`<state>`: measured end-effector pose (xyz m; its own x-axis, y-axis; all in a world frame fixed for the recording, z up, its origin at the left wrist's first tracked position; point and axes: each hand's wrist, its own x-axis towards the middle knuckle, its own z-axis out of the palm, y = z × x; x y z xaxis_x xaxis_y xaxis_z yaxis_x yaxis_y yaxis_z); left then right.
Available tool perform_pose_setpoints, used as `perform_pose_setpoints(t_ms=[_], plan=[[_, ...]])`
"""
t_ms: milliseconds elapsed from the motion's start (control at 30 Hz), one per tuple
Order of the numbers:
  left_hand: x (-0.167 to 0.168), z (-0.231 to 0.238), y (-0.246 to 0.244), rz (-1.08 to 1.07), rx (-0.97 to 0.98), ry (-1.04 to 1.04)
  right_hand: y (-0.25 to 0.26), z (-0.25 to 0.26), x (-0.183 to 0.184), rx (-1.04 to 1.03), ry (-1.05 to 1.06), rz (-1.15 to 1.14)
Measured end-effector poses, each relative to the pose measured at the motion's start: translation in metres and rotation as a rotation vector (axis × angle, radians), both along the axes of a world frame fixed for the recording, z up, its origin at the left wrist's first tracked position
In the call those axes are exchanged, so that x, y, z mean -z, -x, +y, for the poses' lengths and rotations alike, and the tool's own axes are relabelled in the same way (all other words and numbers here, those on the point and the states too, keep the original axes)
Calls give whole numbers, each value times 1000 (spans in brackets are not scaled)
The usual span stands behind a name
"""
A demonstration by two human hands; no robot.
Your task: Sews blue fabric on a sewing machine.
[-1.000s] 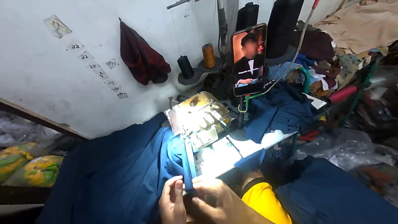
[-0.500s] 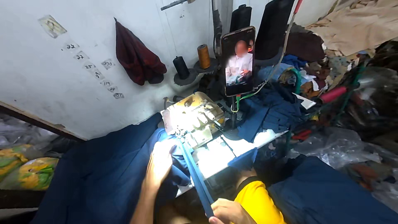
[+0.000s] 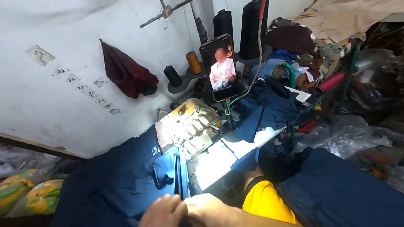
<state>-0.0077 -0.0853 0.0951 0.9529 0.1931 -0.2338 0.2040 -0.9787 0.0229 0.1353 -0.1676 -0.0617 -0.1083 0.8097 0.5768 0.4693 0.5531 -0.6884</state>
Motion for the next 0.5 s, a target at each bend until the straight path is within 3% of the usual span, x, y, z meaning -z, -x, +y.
perform_pose_setpoints(t_ms=[67,167,267,433,500], plan=[[2,16,1,-18,-38,-65,9,-3,-8,-22,-36,13],[10,29,13,-45,-59,-64,-12,-1,-6,177,-52,-128],[-8,37,31,-83,-170,-26,-40,14,6,340,-49,-217],[-11,44,55,-288,-167,207,-43,50,-16,331,-161,-61],[-17,38,52,-314,-146,315,-43,59,-19,220,-135,-17]])
